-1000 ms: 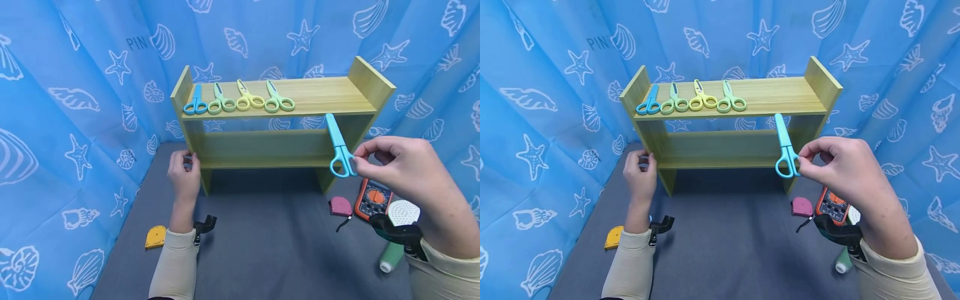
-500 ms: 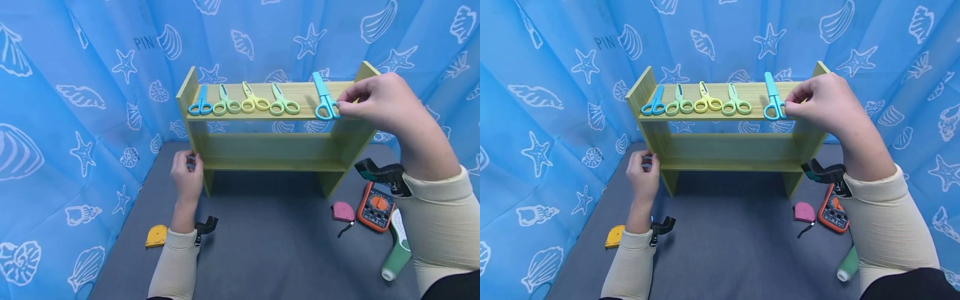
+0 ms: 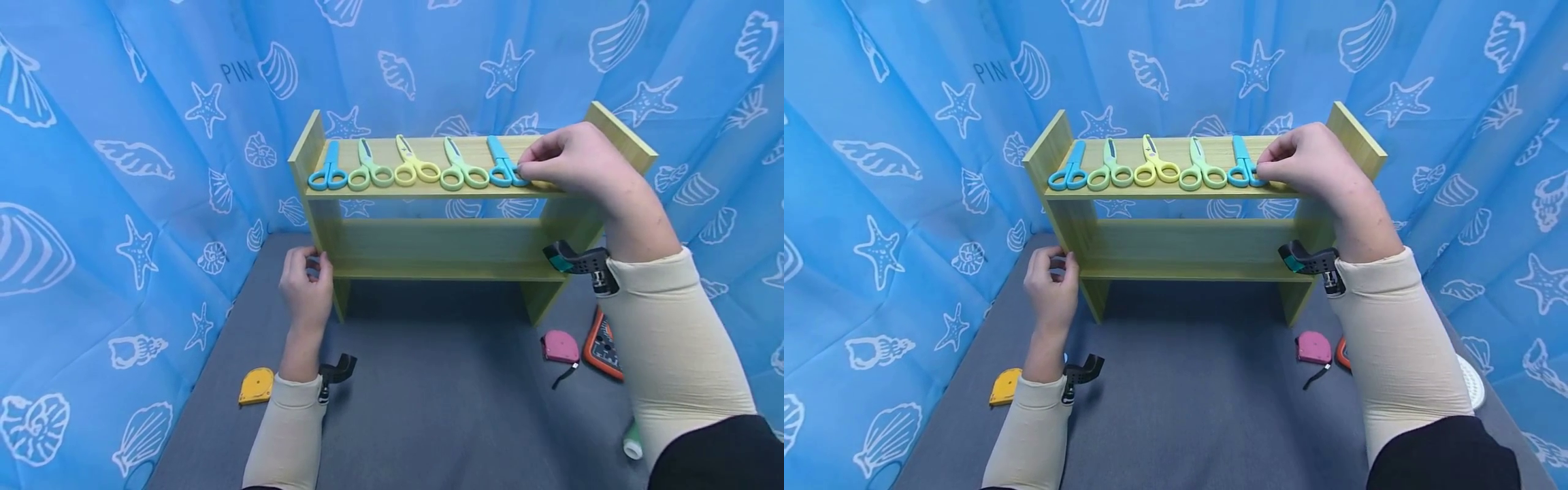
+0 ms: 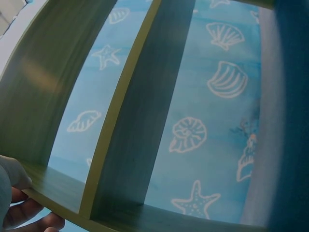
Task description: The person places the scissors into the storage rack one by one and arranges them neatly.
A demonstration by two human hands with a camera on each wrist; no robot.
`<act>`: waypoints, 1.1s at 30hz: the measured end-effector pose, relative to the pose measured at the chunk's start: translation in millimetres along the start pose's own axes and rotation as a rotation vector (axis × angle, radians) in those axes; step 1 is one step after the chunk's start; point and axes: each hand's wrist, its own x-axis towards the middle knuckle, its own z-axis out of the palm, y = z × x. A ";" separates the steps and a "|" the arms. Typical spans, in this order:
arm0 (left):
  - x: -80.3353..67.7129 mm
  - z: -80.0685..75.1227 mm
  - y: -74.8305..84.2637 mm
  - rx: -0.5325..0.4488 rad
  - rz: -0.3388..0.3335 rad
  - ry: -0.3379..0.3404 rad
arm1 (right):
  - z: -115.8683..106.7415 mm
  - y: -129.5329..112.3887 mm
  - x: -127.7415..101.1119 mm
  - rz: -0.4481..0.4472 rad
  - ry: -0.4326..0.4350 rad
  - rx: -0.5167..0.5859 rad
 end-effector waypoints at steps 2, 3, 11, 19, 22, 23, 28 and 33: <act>0.1 1.2 -1.3 -0.006 -0.002 -0.001 | -0.1 0.8 1.3 -0.003 -0.006 0.010; -0.1 1.9 -2.3 -0.009 -0.004 0.000 | 0.0 1.2 1.8 -0.005 -0.009 0.014; -6.1 2.9 -5.3 -0.003 -0.030 0.007 | 3.8 3.7 2.7 -0.020 -0.024 -0.004; -3.6 -11.2 -8.2 0.014 -0.018 0.031 | 21.6 6.8 -6.0 -0.134 0.257 0.188; -4.9 -16.2 -10.2 0.018 -0.022 0.032 | 41.2 12.9 -24.2 -0.382 0.572 0.306; -5.4 -17.9 -10.0 0.019 -0.025 0.032 | 49.5 14.6 -32.6 -0.467 0.687 0.329; -2.9 -23.4 -10.4 0.030 0.008 -0.019 | 87.0 27.1 -83.1 -0.558 1.180 0.338; 7.5 -36.5 -13.3 0.162 0.075 -0.147 | 108.2 74.1 -108.2 -0.389 1.247 0.197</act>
